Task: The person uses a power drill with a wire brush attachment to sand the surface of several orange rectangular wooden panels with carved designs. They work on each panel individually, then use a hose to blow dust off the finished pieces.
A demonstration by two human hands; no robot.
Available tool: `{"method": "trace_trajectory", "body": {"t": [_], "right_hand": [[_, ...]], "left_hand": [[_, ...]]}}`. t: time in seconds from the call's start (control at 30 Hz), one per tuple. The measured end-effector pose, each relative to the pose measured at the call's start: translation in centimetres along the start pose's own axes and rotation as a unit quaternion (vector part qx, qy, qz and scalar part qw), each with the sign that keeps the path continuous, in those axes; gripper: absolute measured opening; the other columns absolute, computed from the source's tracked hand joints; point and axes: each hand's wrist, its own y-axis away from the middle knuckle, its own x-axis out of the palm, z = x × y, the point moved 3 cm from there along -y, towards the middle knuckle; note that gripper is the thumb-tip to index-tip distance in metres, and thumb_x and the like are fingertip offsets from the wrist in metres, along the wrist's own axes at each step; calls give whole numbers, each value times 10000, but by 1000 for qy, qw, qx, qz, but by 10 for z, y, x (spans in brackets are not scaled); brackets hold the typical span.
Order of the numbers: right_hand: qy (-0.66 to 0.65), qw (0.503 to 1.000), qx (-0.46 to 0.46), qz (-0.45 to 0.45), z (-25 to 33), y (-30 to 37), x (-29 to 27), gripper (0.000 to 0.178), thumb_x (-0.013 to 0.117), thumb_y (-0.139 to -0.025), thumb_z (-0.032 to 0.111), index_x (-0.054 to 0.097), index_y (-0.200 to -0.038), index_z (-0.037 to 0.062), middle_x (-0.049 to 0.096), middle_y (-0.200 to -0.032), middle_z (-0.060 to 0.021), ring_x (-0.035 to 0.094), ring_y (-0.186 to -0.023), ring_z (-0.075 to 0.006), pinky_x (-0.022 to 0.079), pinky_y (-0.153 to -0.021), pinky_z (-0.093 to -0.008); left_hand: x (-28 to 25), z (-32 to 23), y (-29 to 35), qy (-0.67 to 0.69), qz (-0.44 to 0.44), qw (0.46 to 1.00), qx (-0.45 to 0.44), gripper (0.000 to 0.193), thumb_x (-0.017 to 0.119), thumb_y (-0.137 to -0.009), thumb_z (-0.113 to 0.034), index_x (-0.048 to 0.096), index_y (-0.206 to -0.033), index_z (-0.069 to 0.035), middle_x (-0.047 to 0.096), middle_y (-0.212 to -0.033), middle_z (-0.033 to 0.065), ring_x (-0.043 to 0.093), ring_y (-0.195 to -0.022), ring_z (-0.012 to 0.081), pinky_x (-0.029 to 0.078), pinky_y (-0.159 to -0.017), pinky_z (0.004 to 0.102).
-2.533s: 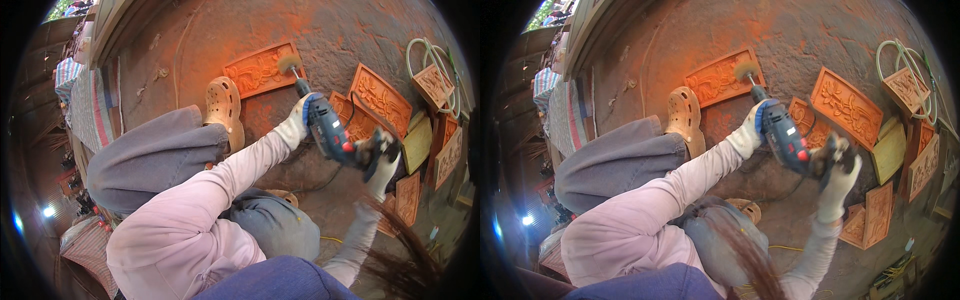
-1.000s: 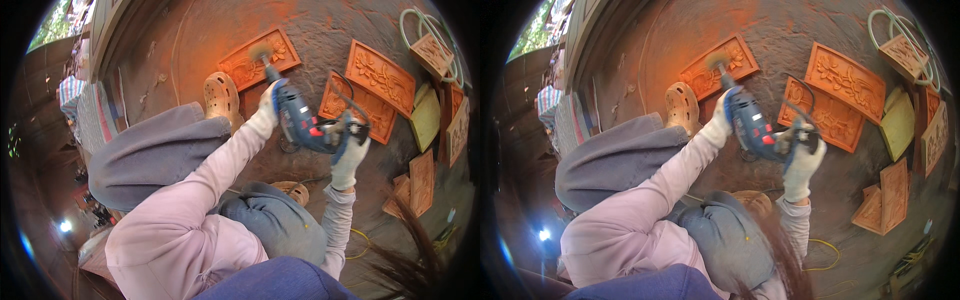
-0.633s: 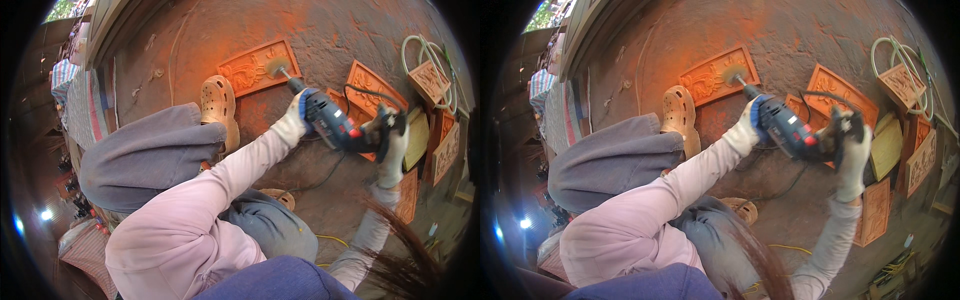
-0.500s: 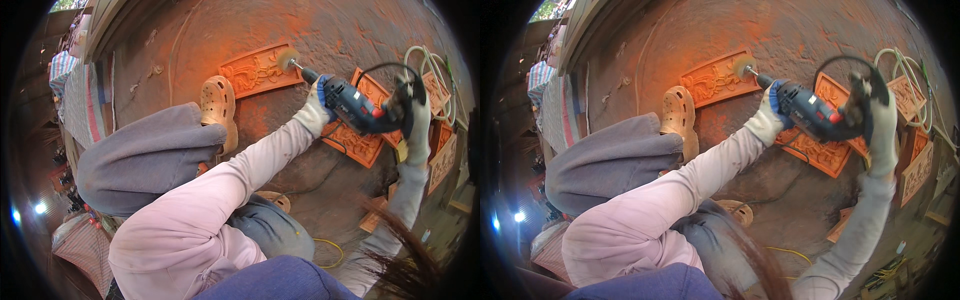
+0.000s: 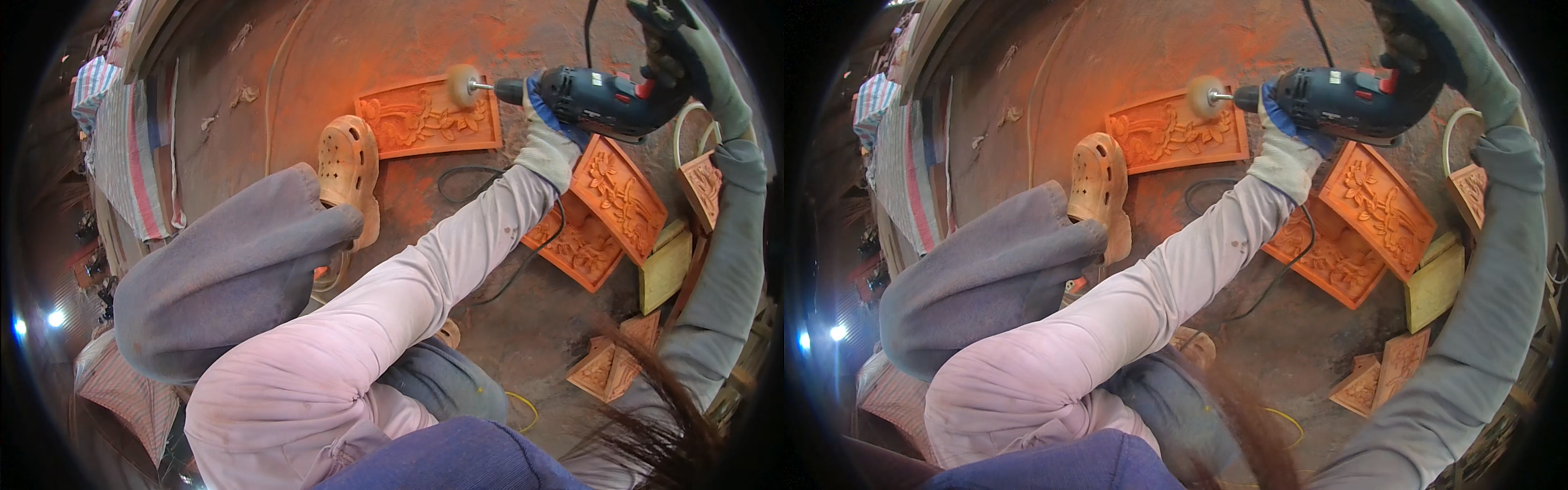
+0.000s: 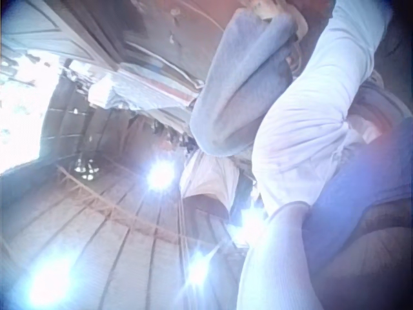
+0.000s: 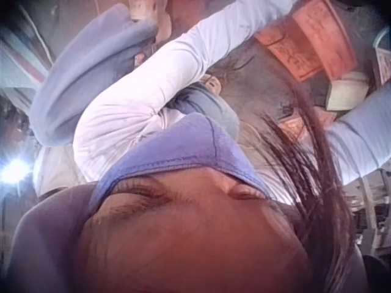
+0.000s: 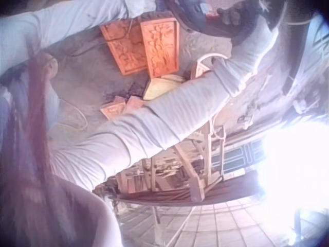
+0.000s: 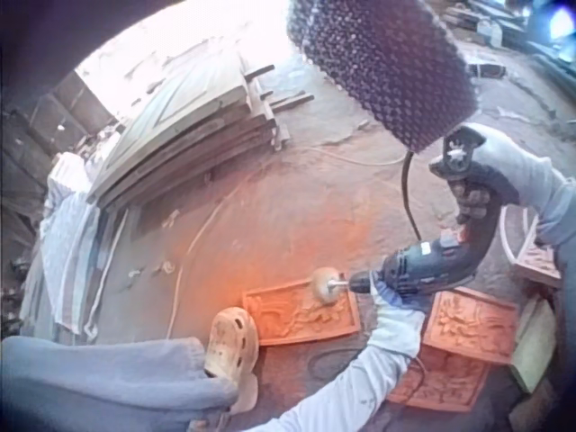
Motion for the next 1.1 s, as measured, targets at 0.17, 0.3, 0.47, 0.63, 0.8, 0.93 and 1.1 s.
{"method": "trace_trajectory", "body": {"t": [0.17, 0.3, 0.47, 0.63, 0.8, 0.93, 1.1], "right_hand": [[12, 999, 31, -3, 6, 2, 1, 336, 514, -936, 373, 528, -1005, 44, 462, -603, 17, 427, -455, -60, 473, -563, -250], [-8, 996, 80, -35, -3, 27, 5, 308, 516, -942, 341, 533, -1013, 41, 457, -587, 17, 426, -446, -67, 464, -549, -253], [-41, 989, 115, -80, -9, 56, 4, 274, 518, -949, 301, 539, -1024, 38, 450, -567, 17, 424, -435, -77, 452, -531, -257], [-76, 980, 135, -125, -21, 84, 14, 240, 521, -957, 261, 545, -1034, 34, 442, -547, 17, 422, -423, -86, 440, -513, -260], [-70, 977, 111, -165, -25, 96, 23, 201, 546, -942, 230, 546, -996, 36, 454, -570, 10, 429, -444, -81, 428, -503, -246], [-59, 983, 86, -152, -34, 100, 23, 205, 540, -945, 247, 535, -872, 56, 444, -575, 21, 414, -455, -64, 399, -483, -239], [-117, 967, 135, -183, -28, 136, 48, 296, 494, -969, 325, 516, -795, 87, 419, -545, 25, 405, -448, -66, 360, -460, -231]], "left_hand": [[-7, 8, 2, 14, -57, 998, -9, 313, 511, -845, -445, 619, -835, -151, 662, -773, 22, 648, -708, 214, 543, -734, 412], [-8, 23, 17, 27, -71, 996, -36, 314, 515, -852, -453, 607, -818, -155, 648, -750, 9, 639, -692, 196, 542, -735, 381], [-29, 39, 43, 61, -32, 996, -63, 312, 465, -885, -394, 626, -890, -127, 668, -852, 49, 645, -801, 226, 528, -808, 410], [-41, 41, 74, 27, -61, 996, -65, 308, 476, -890, -399, 623, -899, -129, 671, -900, 33, 642, -849, 206, 518, -837, 404], [-37, 39, 75, 26, -71, 994, -81, 294, 501, -870, -386, 621, -888, -118, 673, -868, 56, 652, -805, 217, 528, -808, 403], [-40, 24, 53, -35, -80, 992, -94, 285, 520, -858, -391, 621, -878, -125, 672, -861, 51, 650, -785, 228, 526, -819, 409], [-62, 28, 79, -48, -46, 987, -146, 319, 490, -887, -434, 622, -889, -143, 664, -897, 31, 636, -849, 199, 521, -824, 398]]}}
